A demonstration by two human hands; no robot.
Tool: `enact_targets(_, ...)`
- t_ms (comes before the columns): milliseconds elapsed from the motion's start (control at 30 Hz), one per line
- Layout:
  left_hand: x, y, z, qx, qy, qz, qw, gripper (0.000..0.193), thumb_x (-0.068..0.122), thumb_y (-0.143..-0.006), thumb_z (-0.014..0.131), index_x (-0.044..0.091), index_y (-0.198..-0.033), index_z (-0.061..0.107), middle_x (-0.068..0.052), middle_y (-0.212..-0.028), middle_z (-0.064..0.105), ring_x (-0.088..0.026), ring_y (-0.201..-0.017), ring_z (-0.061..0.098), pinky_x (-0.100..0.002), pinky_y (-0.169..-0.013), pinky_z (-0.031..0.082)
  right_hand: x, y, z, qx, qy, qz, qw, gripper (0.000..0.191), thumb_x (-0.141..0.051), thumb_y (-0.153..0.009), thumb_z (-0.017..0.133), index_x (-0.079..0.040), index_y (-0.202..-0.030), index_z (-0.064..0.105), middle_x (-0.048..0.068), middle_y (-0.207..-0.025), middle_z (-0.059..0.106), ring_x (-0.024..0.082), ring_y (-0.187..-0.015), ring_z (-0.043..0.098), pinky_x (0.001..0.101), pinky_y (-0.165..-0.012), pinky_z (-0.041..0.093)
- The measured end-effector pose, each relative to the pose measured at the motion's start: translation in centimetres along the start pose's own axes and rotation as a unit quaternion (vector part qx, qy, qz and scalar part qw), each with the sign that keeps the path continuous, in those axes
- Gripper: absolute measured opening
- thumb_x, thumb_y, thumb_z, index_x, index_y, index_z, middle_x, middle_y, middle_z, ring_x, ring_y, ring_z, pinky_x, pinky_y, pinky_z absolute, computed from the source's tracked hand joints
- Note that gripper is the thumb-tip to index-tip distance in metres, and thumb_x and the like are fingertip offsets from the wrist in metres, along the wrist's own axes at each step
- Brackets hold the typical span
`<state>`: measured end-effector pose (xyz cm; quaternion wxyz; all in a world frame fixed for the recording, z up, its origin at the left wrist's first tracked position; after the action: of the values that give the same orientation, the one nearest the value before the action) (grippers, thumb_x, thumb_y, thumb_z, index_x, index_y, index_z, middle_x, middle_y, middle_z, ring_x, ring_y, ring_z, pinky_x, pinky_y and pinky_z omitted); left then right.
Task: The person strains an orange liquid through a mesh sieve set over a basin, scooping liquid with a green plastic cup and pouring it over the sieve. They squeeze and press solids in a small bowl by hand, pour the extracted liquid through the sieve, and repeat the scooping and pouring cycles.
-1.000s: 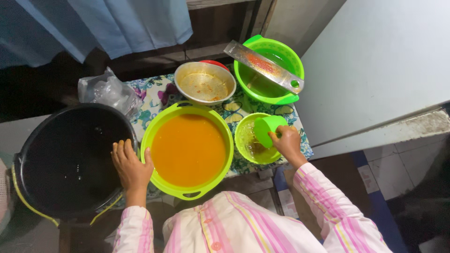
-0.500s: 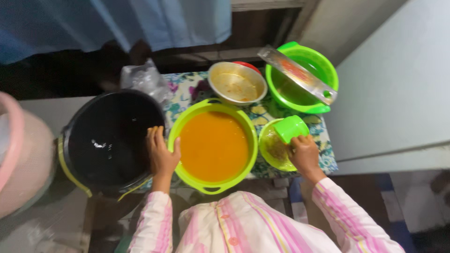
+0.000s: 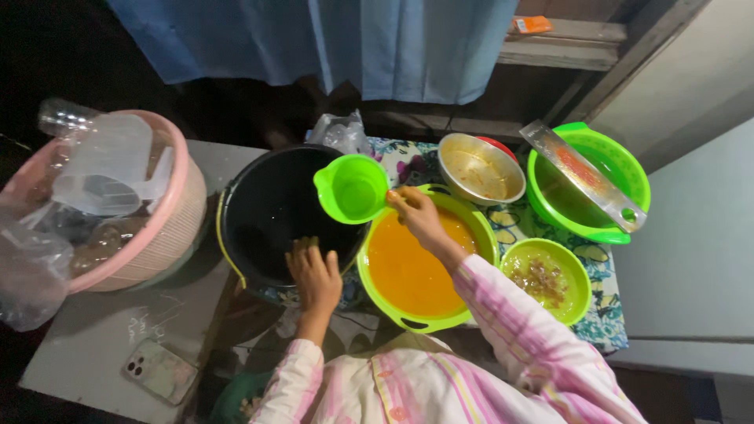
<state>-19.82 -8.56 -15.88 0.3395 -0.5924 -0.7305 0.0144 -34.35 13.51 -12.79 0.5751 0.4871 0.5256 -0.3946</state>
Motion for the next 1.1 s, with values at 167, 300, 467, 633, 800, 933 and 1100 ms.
enact_targets(167, 0.7, 0.2, -0.1, -0.008, 0.022, 0.042, 0.999, 0.056, 0.034, -0.100, 0.056, -0.006, -0.139, 0.050, -0.029, -0.143, 0.050, -0.047, -0.141, 0.039, -0.062, -0.120, 0.025, 0.3, -2.9, 2.8, -0.053, 0.108, 0.015, 0.993, 0.033, -0.037, -0.098, 0.068, -0.006, -0.106, 0.076, 0.005, -0.085, 0.068, 0.010, -0.061, 0.055, 0.0271, -0.056, 0.048)
enact_targets(300, 1.1, 0.3, -0.3, -0.023, 0.030, 0.065, 0.997, 0.056, 0.033, -0.099, 0.058, -0.007, -0.138, 0.050, -0.030, -0.143, 0.049, -0.048, -0.142, 0.038, -0.062, -0.119, 0.025, 0.7, -2.9, 2.7, -0.004, 0.227, -0.044, 0.973, 0.033, -0.033, -0.090, 0.074, -0.004, -0.107, 0.071, 0.006, -0.084, 0.068, 0.014, -0.058, 0.062, 0.0307, -0.052, 0.052)
enact_targets(467, 1.3, 0.6, -0.7, -0.029, 0.045, 0.077, 0.996, 0.056, 0.034, -0.098, 0.058, -0.005, -0.137, 0.051, -0.030, -0.142, 0.051, -0.048, -0.141, 0.040, -0.062, -0.119, 0.026, 1.8, -1.2, 2.4, 0.071, 0.178, -0.070, 0.979, 0.032, -0.032, -0.096, 0.071, -0.003, -0.109, 0.071, 0.009, -0.086, 0.068, 0.013, -0.065, 0.059, 0.0313, -0.054, 0.050)
enact_targets(633, 0.6, 1.0, -0.8, -0.026, 0.072, 0.060, 0.995, 0.056, 0.035, -0.098, 0.060, -0.004, -0.137, 0.052, -0.029, -0.141, 0.052, -0.049, -0.138, 0.043, -0.063, -0.117, 0.029, 5.0, 2.5, -1.2, 0.073, 0.114, 0.066, 0.989, 0.030, -0.032, -0.097, 0.068, -0.007, -0.111, 0.068, 0.004, -0.084, 0.068, 0.013, -0.062, 0.058, 0.0311, -0.055, 0.052)
enact_targets(800, 0.4, 0.7, -0.5, -0.031, 0.056, 0.020, 0.998, 0.054, 0.034, -0.097, 0.062, -0.003, -0.135, 0.054, -0.027, -0.140, 0.054, -0.048, -0.138, 0.044, -0.064, -0.116, 0.029, 6.8, 2.1, -9.4, 0.174, -0.163, 0.178, 0.955, 0.033, -0.037, -0.101, 0.062, -0.005, -0.108, 0.061, 0.007, -0.078, 0.061, 0.018, -0.057, 0.057, 0.0349, -0.054, 0.053)
enact_targets(933, 1.7, 0.3, -1.4, 0.012, 0.044, -0.002, 0.999, 0.045, 0.028, -0.098, 0.063, -0.003, -0.130, 0.057, -0.027, -0.137, 0.056, -0.047, -0.136, 0.047, -0.062, -0.115, 0.033, 6.6, 0.5, -16.4, 0.293, -0.219, 0.147, 0.919, 0.040, -0.037, -0.103, 0.063, 0.003, -0.106, 0.059, 0.012, -0.079, 0.060, 0.022, -0.058, 0.058, 0.0384, -0.053, 0.054)
enact_targets(1100, 7.4, 2.6, -2.6, 0.035, 0.111, 0.062, 0.991, 0.034, 0.014, -0.096, 0.062, -0.003, -0.125, 0.060, -0.025, -0.135, 0.058, -0.045, -0.133, 0.051, -0.054, -0.112, 0.041, 7.3, -1.6, -19.8, 0.309, -0.292, 0.223, 0.877, 0.036, -0.029, -0.099, 0.064, 0.005, -0.107, 0.060, 0.015, -0.086, 0.065, 0.025, -0.063, 0.064, 0.0384, -0.057, 0.058)
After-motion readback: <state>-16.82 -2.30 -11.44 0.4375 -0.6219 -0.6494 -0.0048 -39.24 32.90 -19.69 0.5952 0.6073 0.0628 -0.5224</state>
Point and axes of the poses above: each hand's wrist, its own y-axis away from the middle knuckle, its own z-axis out of the palm, x = y × z, the point moved 3 cm from there along -y, towards the middle knuckle
